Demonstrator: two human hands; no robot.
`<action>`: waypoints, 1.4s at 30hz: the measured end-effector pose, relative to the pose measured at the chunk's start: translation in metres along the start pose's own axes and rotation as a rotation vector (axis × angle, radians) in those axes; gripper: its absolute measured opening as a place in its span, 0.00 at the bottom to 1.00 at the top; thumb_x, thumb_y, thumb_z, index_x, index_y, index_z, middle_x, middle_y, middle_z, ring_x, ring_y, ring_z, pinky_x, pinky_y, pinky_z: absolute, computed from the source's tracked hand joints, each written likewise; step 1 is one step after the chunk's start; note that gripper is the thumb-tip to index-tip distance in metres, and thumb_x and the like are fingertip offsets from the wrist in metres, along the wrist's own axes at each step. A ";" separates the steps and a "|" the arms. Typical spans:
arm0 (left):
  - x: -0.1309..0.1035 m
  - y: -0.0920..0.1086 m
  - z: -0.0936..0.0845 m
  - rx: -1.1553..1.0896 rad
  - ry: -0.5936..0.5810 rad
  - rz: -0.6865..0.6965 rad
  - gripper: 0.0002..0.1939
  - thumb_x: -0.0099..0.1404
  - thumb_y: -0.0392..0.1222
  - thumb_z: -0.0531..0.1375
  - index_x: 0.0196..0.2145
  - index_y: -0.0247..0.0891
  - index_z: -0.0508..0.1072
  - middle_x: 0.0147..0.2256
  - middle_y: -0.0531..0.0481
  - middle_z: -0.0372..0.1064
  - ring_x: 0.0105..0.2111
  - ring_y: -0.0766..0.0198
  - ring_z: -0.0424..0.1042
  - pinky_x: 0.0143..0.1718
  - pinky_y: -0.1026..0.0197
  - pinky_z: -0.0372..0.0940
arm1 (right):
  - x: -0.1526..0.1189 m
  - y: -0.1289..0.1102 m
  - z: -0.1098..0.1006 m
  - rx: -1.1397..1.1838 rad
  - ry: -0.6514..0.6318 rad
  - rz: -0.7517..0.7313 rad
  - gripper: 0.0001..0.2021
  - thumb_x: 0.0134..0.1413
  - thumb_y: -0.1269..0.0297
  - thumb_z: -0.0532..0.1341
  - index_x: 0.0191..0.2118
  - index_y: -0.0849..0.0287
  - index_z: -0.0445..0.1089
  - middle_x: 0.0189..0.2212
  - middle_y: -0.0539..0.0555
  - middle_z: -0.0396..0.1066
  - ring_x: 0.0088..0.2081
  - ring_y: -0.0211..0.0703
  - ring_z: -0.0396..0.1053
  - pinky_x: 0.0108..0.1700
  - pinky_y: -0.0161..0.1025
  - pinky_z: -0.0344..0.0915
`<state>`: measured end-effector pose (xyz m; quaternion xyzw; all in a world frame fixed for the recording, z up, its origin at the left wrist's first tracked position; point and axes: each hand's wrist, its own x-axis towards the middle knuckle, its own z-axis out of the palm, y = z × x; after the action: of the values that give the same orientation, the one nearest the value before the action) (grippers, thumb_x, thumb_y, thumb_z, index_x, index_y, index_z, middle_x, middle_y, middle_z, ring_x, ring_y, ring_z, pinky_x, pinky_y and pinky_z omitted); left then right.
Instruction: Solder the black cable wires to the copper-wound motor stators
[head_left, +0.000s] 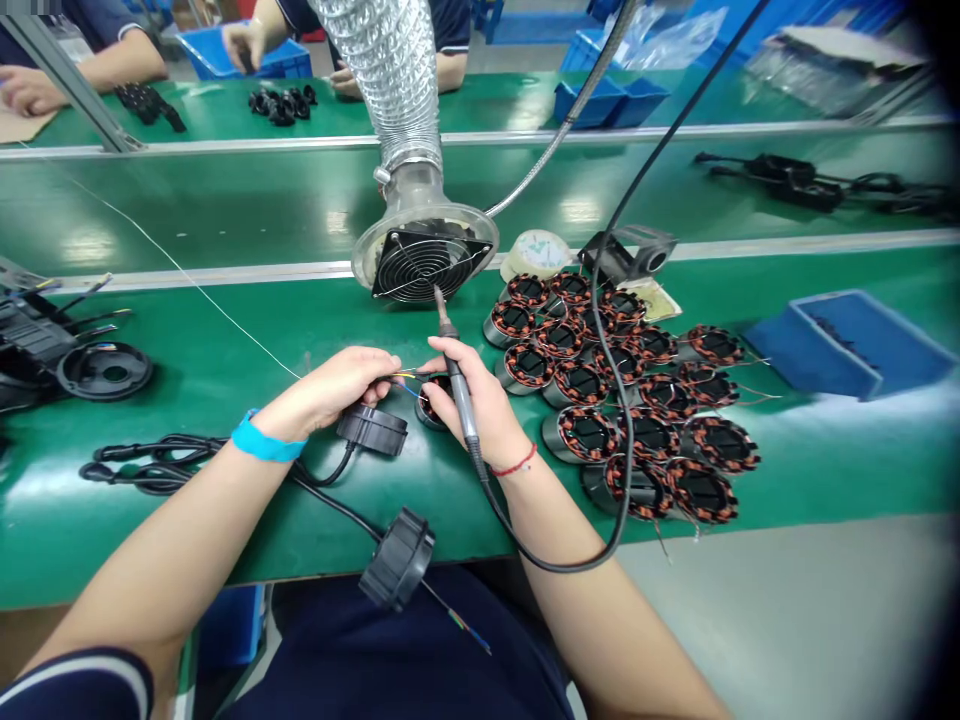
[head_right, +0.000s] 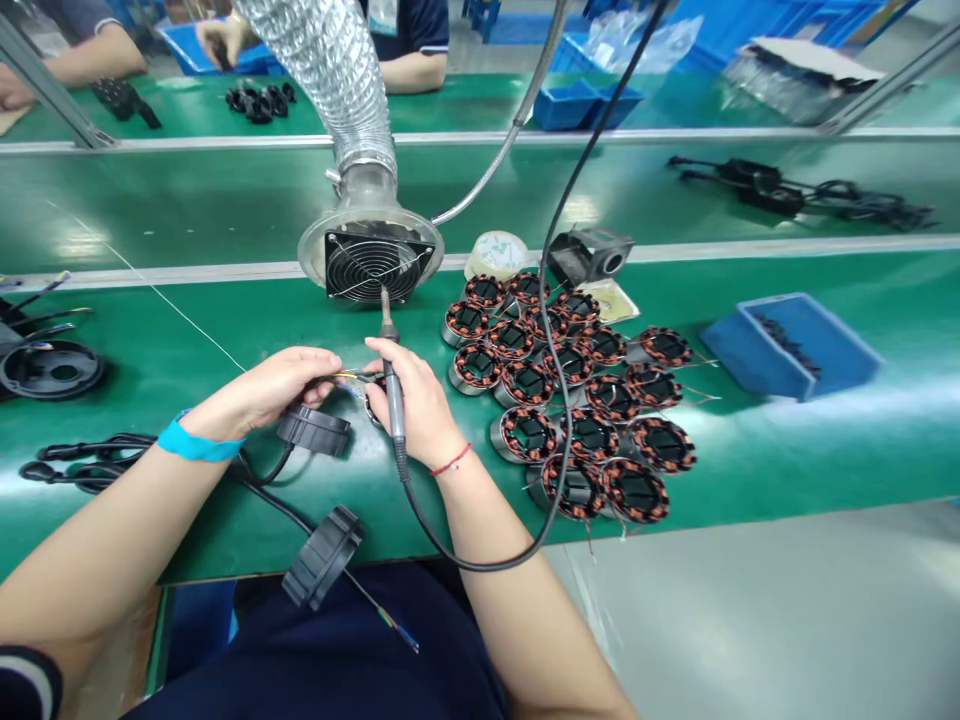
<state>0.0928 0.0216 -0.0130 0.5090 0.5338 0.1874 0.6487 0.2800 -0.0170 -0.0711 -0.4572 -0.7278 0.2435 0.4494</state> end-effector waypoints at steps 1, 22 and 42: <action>0.000 0.000 -0.002 -0.006 -0.011 -0.007 0.12 0.61 0.41 0.58 0.22 0.34 0.67 0.18 0.56 0.58 0.18 0.73 0.55 0.21 0.68 0.50 | 0.000 -0.001 0.000 -0.021 0.003 0.006 0.21 0.56 0.68 0.58 0.56 0.54 0.61 0.40 0.53 0.76 0.44 0.45 0.74 0.52 0.47 0.69; 0.001 -0.003 -0.006 -0.007 -0.041 0.032 0.06 0.48 0.38 0.64 0.22 0.34 0.70 0.19 0.56 0.60 0.21 0.72 0.55 0.24 0.67 0.50 | -0.013 -0.018 -0.004 -0.072 -0.002 -0.007 0.21 0.56 0.69 0.59 0.55 0.53 0.61 0.35 0.50 0.75 0.42 0.47 0.72 0.51 0.50 0.65; 0.003 -0.003 0.004 -0.044 -0.059 0.021 0.15 0.51 0.46 0.69 0.23 0.33 0.70 0.23 0.55 0.63 0.24 0.71 0.58 0.29 0.65 0.53 | -0.012 -0.018 -0.003 -0.110 0.001 -0.043 0.22 0.58 0.71 0.56 0.58 0.54 0.57 0.34 0.50 0.75 0.40 0.47 0.71 0.48 0.48 0.67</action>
<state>0.0967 0.0211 -0.0174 0.5056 0.5048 0.1910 0.6731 0.2772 -0.0365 -0.0610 -0.4656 -0.7495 0.1931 0.4291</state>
